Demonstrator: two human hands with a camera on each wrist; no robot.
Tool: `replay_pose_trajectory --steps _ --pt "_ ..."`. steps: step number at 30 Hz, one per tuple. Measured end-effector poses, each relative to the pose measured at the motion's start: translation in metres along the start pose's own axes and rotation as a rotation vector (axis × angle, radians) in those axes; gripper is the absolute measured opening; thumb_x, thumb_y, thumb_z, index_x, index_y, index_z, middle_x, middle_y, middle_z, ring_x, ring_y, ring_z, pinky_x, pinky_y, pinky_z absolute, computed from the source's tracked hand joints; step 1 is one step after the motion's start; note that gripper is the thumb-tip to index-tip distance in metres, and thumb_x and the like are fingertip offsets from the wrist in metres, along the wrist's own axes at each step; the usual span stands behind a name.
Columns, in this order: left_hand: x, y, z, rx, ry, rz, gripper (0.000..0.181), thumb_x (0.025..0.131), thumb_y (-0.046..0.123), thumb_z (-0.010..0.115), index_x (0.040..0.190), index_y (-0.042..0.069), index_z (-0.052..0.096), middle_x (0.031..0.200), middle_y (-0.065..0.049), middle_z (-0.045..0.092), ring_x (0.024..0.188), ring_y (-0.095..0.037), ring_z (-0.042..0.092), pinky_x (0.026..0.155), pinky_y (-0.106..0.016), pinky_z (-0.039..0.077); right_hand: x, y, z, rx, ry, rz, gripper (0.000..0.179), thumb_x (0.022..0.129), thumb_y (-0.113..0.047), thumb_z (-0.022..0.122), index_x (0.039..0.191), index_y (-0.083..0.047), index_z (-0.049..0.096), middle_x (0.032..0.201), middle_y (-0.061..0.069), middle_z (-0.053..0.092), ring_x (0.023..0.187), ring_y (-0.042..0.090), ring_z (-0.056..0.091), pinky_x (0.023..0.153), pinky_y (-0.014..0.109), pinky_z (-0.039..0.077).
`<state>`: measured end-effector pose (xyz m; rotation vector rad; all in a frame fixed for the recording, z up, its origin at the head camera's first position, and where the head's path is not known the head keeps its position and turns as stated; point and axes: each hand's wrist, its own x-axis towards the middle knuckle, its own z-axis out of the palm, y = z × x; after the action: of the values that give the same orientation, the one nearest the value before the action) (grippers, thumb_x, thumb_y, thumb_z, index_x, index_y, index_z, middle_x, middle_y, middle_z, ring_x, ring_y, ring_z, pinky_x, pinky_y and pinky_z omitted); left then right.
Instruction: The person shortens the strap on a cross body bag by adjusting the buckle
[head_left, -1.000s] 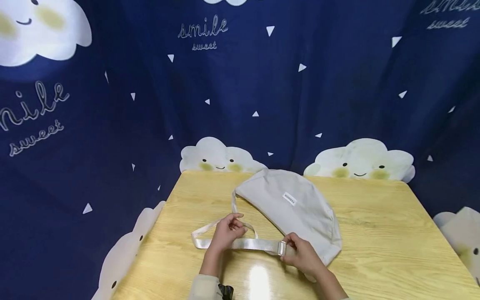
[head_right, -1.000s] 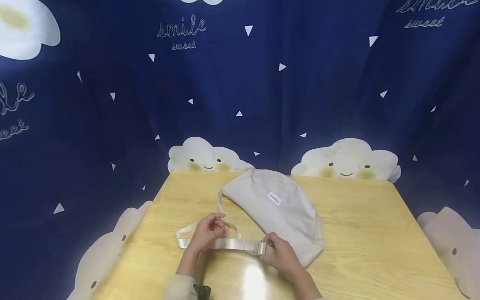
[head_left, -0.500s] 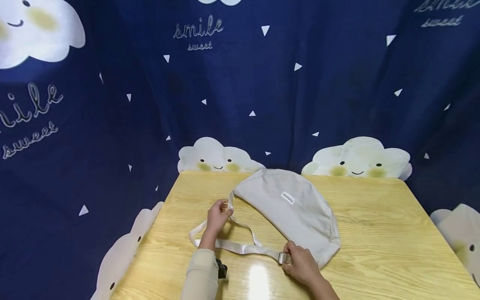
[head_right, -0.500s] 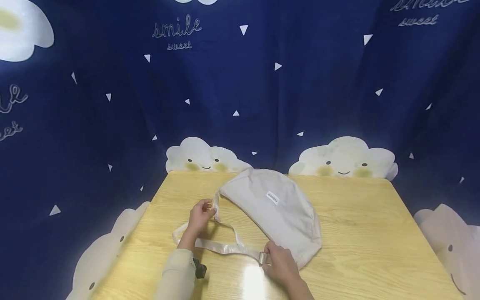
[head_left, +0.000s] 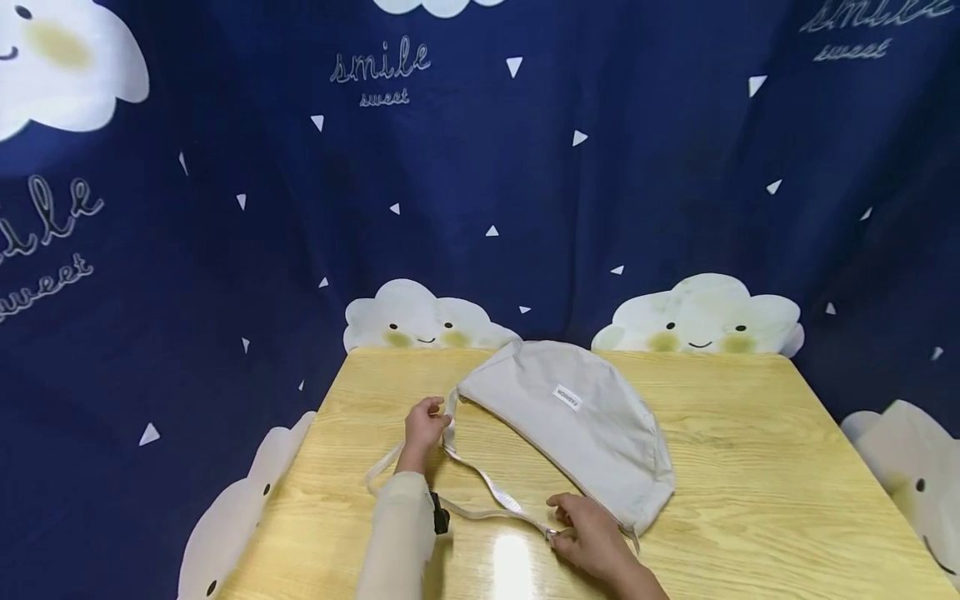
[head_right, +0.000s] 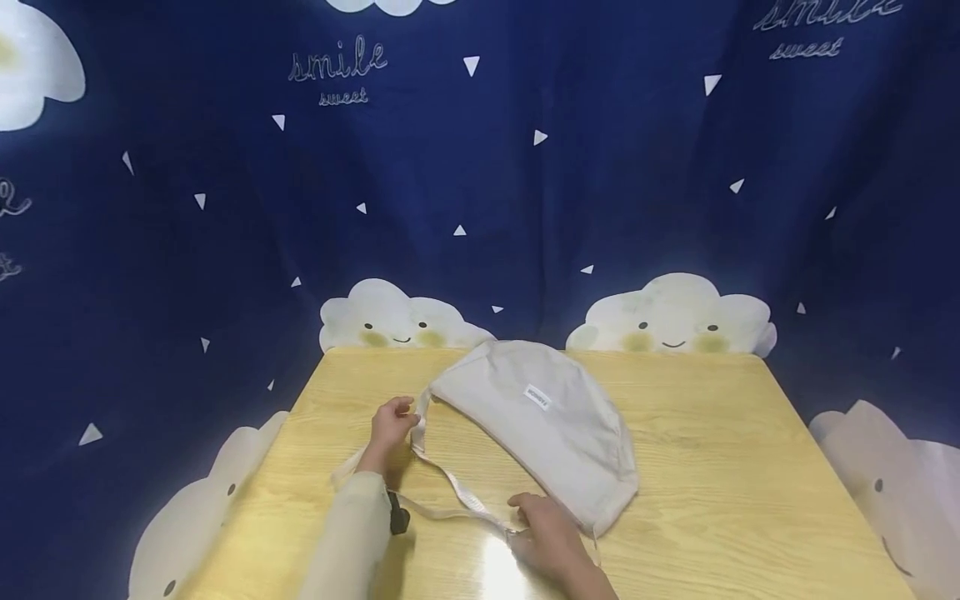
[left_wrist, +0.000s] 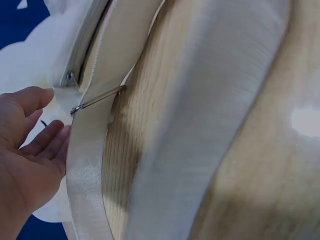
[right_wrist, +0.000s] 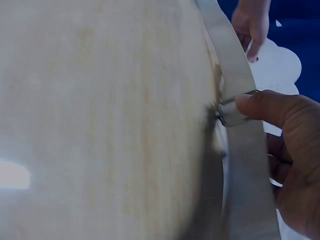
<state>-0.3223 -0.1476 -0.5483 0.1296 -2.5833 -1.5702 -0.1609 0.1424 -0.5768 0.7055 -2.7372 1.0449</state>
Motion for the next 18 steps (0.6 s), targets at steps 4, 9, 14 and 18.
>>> replay_pose_trajectory --steps 4,9,14,18 --pt "0.005 -0.002 0.0 -0.007 -0.031 -0.078 0.036 0.082 -0.001 0.067 0.117 -0.004 0.06 0.104 -0.02 0.061 0.094 -0.032 0.058 0.071 -0.037 0.051 -0.004 -0.005 0.007 0.001 0.039 -0.102 0.031 0.072 -0.012 0.077 0.1 -0.011 0.065 0.082 -0.007 0.06 0.072 0.004 0.054 0.06 0.026 0.045" --pt "0.008 0.0 0.003 0.089 -0.088 -0.048 0.029 0.081 -0.003 0.065 0.11 -0.003 0.064 0.089 -0.014 0.063 0.075 -0.023 0.057 0.057 -0.031 0.048 -0.003 -0.007 0.004 -0.009 0.049 -0.106 0.016 0.076 -0.007 0.072 0.091 -0.014 0.07 0.08 -0.008 0.063 0.07 0.002 0.054 0.059 0.026 0.045" --pt "0.008 0.0 0.005 0.173 -0.056 -0.003 0.029 0.074 -0.007 0.061 0.102 -0.002 0.067 0.076 -0.01 0.063 0.065 -0.018 0.056 0.054 -0.03 0.047 -0.005 0.0 -0.006 -0.054 0.063 0.01 0.016 0.077 -0.005 0.069 0.09 -0.013 0.068 0.08 -0.006 0.063 0.071 0.004 0.054 0.06 0.028 0.046" --pt "0.007 0.0 0.006 0.154 -0.059 -0.019 0.035 0.073 -0.009 0.059 0.107 -0.003 0.065 0.076 -0.01 0.064 0.066 -0.019 0.057 0.053 -0.028 0.046 -0.008 0.007 -0.013 -0.074 0.074 0.04 0.02 0.076 -0.003 0.068 0.093 -0.013 0.07 0.084 -0.008 0.064 0.076 0.006 0.056 0.065 0.03 0.047"
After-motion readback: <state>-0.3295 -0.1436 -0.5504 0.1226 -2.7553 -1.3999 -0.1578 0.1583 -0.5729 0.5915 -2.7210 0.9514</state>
